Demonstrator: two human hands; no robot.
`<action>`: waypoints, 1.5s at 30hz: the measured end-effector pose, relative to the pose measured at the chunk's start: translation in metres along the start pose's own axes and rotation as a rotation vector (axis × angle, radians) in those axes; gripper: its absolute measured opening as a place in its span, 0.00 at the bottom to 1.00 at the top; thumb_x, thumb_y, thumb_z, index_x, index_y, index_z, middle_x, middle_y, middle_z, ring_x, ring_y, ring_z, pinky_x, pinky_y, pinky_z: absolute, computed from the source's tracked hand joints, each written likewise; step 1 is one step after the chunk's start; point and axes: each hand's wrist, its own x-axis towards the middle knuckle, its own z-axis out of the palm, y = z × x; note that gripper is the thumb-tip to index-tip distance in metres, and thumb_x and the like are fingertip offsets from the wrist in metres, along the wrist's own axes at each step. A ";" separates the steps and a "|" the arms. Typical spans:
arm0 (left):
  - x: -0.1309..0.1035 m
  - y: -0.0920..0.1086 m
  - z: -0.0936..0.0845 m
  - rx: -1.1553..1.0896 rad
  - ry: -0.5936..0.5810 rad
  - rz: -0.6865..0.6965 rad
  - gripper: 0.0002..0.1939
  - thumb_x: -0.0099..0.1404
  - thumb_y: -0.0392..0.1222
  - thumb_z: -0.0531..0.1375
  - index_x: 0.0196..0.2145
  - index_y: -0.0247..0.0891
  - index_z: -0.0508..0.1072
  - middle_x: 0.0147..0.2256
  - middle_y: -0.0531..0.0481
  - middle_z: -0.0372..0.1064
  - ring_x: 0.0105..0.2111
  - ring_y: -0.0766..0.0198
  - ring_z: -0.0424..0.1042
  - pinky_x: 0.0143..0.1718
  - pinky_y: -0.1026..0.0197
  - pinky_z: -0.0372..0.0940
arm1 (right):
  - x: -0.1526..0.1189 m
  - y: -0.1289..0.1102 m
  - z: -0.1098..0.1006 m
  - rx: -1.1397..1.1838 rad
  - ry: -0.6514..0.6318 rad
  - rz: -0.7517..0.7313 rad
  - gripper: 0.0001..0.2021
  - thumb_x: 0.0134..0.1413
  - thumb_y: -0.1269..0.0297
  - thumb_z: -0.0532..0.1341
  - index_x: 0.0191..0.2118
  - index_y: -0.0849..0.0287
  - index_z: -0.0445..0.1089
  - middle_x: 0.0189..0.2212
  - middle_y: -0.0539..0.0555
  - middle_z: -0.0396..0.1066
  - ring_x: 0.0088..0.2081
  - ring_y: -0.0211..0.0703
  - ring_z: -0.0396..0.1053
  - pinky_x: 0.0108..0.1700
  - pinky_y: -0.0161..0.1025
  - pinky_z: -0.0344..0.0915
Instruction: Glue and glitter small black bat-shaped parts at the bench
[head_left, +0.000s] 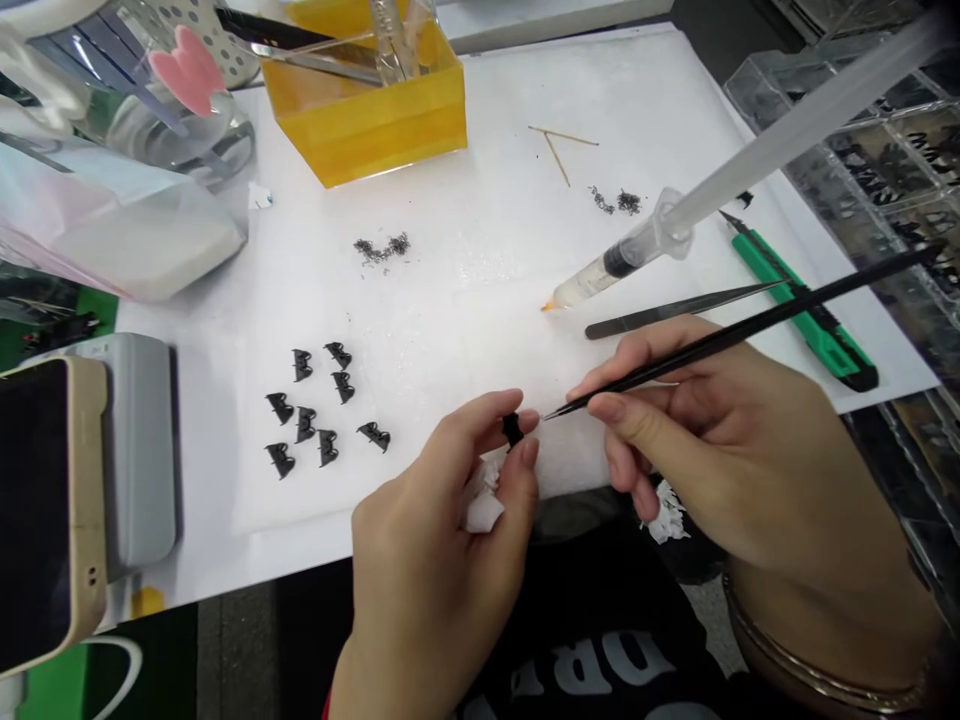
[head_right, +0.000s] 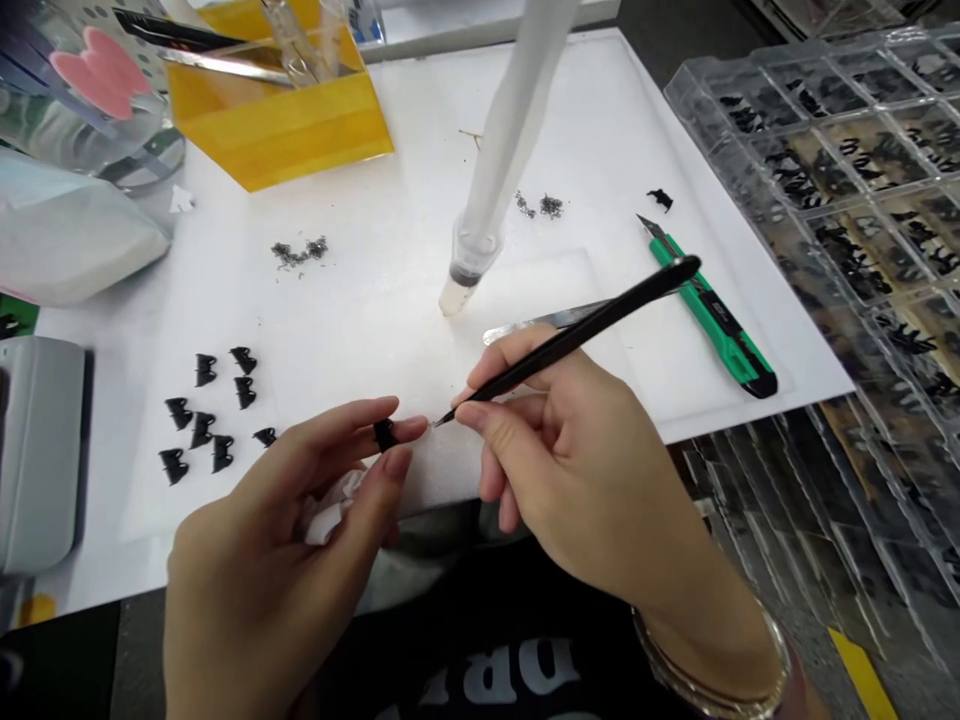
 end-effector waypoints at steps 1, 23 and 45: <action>0.000 0.000 0.000 -0.012 0.002 -0.010 0.13 0.62 0.36 0.61 0.46 0.42 0.71 0.37 0.59 0.78 0.35 0.75 0.77 0.38 0.80 0.68 | -0.001 0.002 0.001 0.004 0.010 -0.038 0.04 0.57 0.66 0.61 0.38 0.51 0.65 0.16 0.41 0.68 0.13 0.30 0.64 0.13 0.25 0.62; 0.005 -0.001 0.000 -0.160 -0.060 -0.087 0.11 0.63 0.38 0.61 0.44 0.42 0.72 0.36 0.57 0.79 0.38 0.65 0.78 0.41 0.68 0.72 | -0.017 0.031 0.008 -0.124 0.099 -0.555 0.19 0.48 0.86 0.57 0.37 0.50 0.66 0.40 0.46 0.75 0.40 0.41 0.73 0.42 0.44 0.72; -0.003 0.004 0.005 -0.419 0.089 -0.291 0.10 0.61 0.37 0.64 0.40 0.47 0.74 0.26 0.60 0.76 0.16 0.74 0.66 0.16 0.71 0.62 | -0.009 -0.001 0.023 0.253 0.120 -0.135 0.07 0.54 0.62 0.64 0.37 0.52 0.64 0.20 0.44 0.65 0.13 0.29 0.61 0.10 0.27 0.52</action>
